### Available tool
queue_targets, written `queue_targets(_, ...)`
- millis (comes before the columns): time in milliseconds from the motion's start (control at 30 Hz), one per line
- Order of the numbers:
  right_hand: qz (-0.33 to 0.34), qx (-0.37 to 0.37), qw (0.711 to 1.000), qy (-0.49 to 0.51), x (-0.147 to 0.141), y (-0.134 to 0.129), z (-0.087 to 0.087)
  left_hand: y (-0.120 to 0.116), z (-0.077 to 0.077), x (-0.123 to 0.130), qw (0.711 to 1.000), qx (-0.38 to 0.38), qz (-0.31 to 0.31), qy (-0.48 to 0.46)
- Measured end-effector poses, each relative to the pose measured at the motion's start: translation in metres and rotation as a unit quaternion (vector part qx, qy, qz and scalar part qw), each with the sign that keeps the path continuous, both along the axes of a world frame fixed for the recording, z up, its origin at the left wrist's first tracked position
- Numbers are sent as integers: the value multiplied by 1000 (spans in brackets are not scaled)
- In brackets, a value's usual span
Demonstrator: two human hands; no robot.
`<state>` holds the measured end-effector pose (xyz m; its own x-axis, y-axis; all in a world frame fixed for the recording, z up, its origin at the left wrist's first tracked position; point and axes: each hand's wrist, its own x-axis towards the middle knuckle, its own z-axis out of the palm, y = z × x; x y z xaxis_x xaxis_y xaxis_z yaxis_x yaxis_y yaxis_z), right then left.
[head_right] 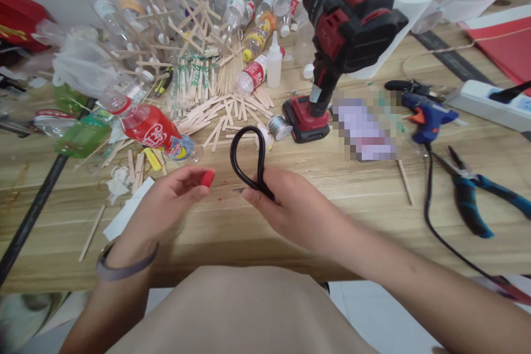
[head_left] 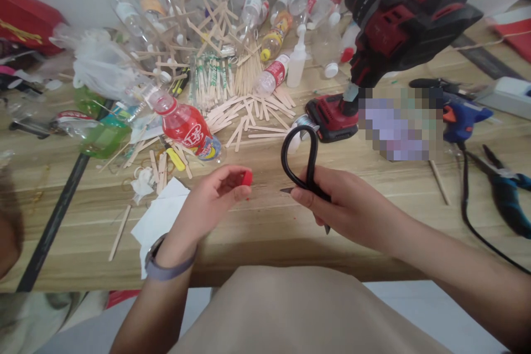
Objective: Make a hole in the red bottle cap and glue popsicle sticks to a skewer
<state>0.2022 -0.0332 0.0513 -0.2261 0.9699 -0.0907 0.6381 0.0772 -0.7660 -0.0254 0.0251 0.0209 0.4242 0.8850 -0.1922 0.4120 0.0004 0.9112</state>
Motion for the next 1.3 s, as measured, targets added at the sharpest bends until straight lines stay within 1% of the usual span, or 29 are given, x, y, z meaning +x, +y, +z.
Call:
queue_targets(33, 0, 5, 1000, -2, -1, 0, 1, -2, 1, 0, 994, -66, 21, -90)
queue_targets(67, 0, 12, 1000, -5, -3, -1, 2, -5, 1, 0, 976, -130, 34, -171)
queue_targets(133, 0, 39, 999, -17, -7, -2, 4, -10, 2, 3, 929, -228, 37, -290)
queue_targets(200, 3, 80, 996, -31, -11, -3, 4, -15, 1, 6, 890, -282, 22, -357)
queue_targets(233, 4, 103, 994, -39, -13, -4, 3, -16, 1, 8, 877, -299, 14, -375)
queue_targets(333, 8, 142, 988, -52, -17, -5, 1, -21, -1, 11, 858, -325, -2, -397)
queue_targets(433, 14, 153, 986, -69, -18, -6, 0, -23, -3, 12, 855, -332, -4, -399)
queue_targets(633, 31, 212, 968, -131, -18, -6, -2, -25, -4, 14, 871, -332, 4, -363)
queue_targets(733, 47, 234, 960, -148, -18, -4, -2, -26, -3, 14, 871, -341, 8, -354)
queue_targets(900, 90, 230, 954, -168, -16, -1, 1, -30, -2, 15, 858, -362, 11, -364)
queue_targets(1000, 109, 249, 945, -183, -15, 0, 2, -31, 0, 17, 850, -379, 19, -365)
queue_targets(1100, 130, 257, 938, -193, -14, 1, 3, -30, 1, 18, 852, -396, 29, -342)
queue_targets(1300, 161, 250, 925, -238, -13, 4, 5, -30, 0, 19, 852, -422, 17, -309)
